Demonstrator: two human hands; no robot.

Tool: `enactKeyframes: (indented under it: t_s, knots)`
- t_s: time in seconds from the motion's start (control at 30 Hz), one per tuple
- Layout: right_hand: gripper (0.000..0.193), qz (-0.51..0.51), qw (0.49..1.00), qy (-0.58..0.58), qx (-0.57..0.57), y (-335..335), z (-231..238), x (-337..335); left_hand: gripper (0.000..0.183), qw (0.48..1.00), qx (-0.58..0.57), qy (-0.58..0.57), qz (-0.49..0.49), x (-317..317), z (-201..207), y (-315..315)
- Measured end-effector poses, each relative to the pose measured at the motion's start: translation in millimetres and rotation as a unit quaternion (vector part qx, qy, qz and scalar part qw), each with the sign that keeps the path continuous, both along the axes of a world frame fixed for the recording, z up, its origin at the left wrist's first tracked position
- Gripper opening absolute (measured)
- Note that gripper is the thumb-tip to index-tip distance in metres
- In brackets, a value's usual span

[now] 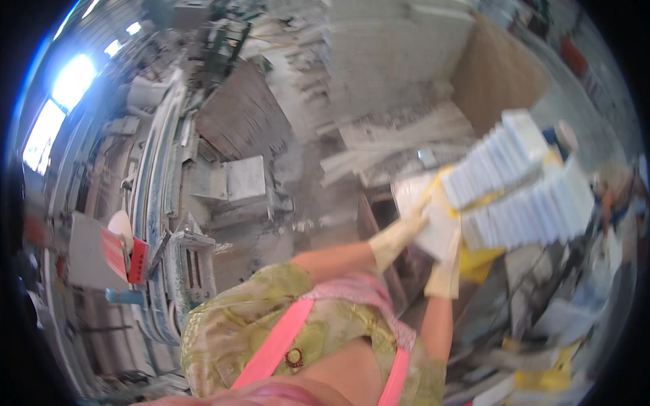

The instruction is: The person repeatedly picks up stacks of white rectangular items from a yellow tray and places them onto a larger pile. The person also handles a white plastic basket, moving it aside to access the workspace.

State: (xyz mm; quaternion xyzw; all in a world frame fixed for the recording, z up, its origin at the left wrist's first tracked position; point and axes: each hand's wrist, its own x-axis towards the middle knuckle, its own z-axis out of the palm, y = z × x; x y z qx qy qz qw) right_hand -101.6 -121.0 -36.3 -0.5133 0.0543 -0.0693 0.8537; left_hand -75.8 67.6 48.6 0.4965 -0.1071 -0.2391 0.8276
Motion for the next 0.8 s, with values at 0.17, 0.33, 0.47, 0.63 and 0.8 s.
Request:
enactKeyframes:
  t_s: [0.17,0.33,0.47,0.63,0.8]
  knots:
    - [0.067,-0.053,0.994,0.033,-0.09,9.7,-1.4,-13.9,0.098,0.991,0.134,0.018,0.021,8.2,-15.4,7.8]
    - [0.066,-0.078,0.993,0.029,-0.081,17.8,23.6,-17.8,0.107,0.684,0.44,-0.582,-0.001,58.1,-21.6,12.4]
    - [0.065,-0.084,0.993,0.028,-0.076,21.9,40.0,-14.7,0.135,0.487,0.533,-0.685,-0.097,69.2,0.9,2.0]
    - [0.065,-0.088,0.993,0.024,-0.076,19.8,31.2,-5.9,0.132,0.426,0.594,-0.659,-0.177,71.0,26.8,-26.3]
    - [0.061,-0.113,0.991,0.019,-0.072,14.3,12.5,5.0,0.122,0.477,0.635,-0.558,-0.24,74.9,36.1,-40.4]
